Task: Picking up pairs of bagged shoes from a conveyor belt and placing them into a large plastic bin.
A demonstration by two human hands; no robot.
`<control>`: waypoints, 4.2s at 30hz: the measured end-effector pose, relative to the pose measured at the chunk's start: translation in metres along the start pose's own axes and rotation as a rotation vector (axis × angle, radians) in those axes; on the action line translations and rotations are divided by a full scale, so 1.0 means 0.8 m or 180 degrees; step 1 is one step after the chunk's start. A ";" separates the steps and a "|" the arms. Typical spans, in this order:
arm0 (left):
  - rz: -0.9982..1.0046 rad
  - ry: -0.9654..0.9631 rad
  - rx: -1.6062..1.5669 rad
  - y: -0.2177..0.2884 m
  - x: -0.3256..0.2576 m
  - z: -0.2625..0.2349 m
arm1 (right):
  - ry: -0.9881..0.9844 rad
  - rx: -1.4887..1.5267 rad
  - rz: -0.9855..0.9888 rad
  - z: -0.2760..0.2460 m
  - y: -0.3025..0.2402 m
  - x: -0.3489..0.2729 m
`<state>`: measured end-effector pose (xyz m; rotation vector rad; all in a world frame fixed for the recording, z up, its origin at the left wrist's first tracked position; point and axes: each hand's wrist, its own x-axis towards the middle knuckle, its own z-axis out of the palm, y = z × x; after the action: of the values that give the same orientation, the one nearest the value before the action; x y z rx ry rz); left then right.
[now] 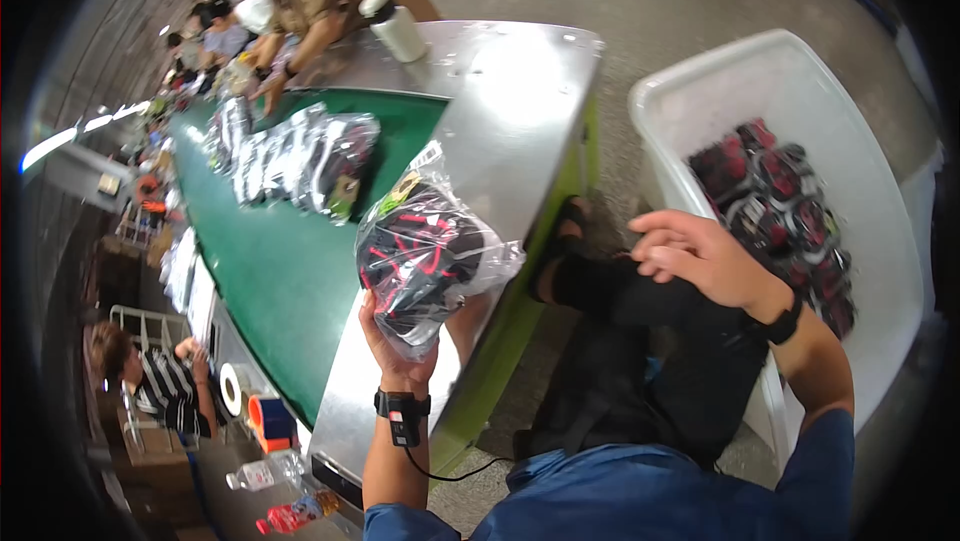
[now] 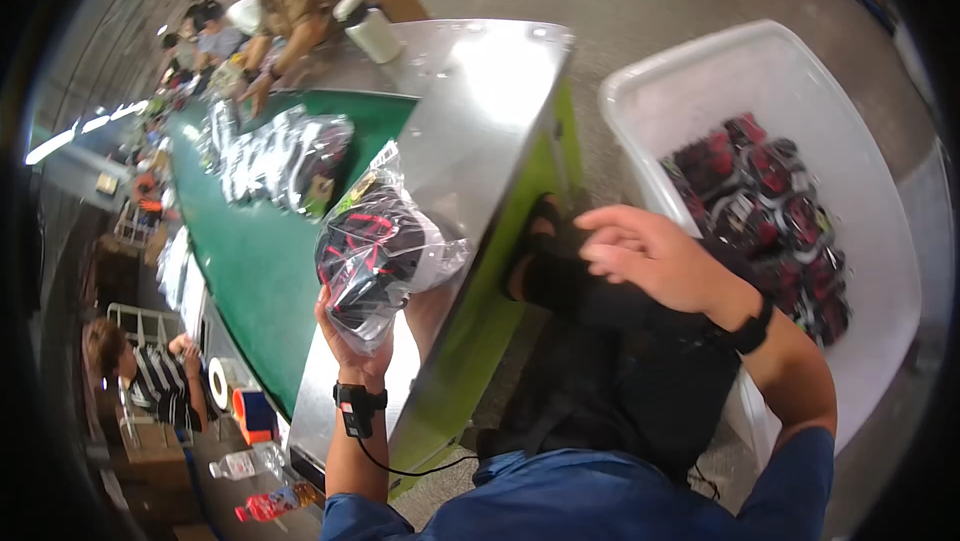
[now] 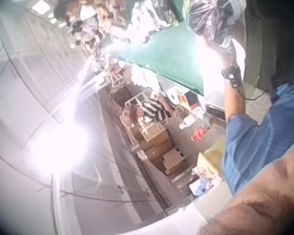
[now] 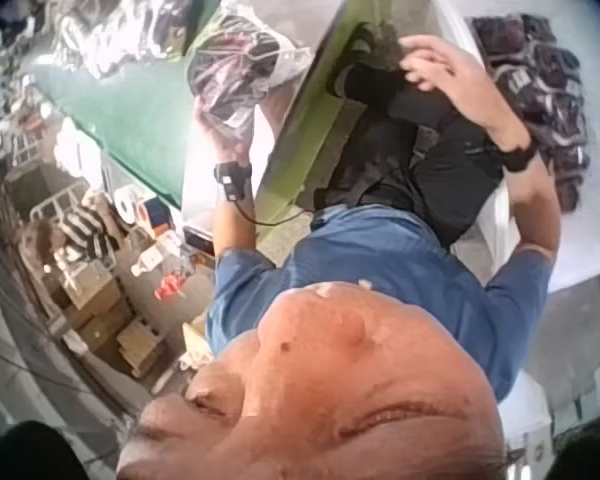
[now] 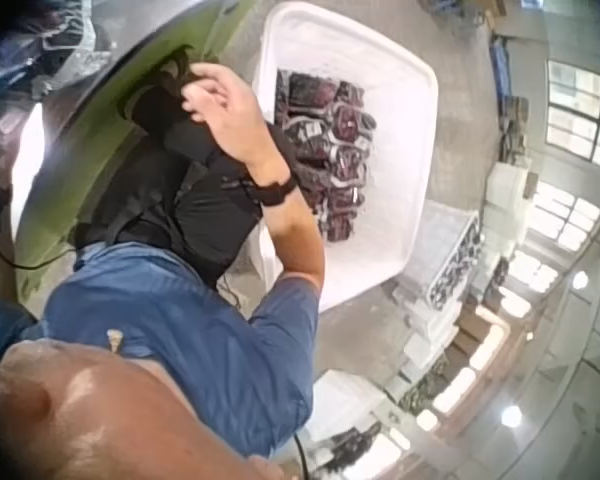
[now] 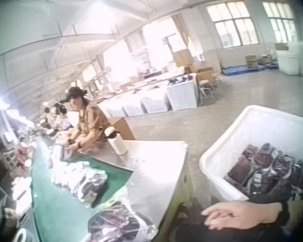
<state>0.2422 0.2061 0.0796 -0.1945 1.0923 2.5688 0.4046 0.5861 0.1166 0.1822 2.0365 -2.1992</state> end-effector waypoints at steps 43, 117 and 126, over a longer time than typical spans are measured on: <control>0.0246 -0.1335 0.1940 -0.086 0.056 0.010 | 0.1330 -0.1270 -0.0312 -0.105 0.032 -0.062; -0.0681 -0.0609 0.1232 -0.086 0.011 0.148 | 0.0839 0.0765 -0.0205 -0.021 -0.019 -0.022; 0.0250 -0.1574 0.2091 -0.124 -0.005 0.125 | 0.0322 0.2137 -0.0097 0.007 0.028 -0.040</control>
<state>0.2826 0.3411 0.0831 0.6137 1.6523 1.9983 0.4403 0.5797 0.1012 0.3327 1.2609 -2.8560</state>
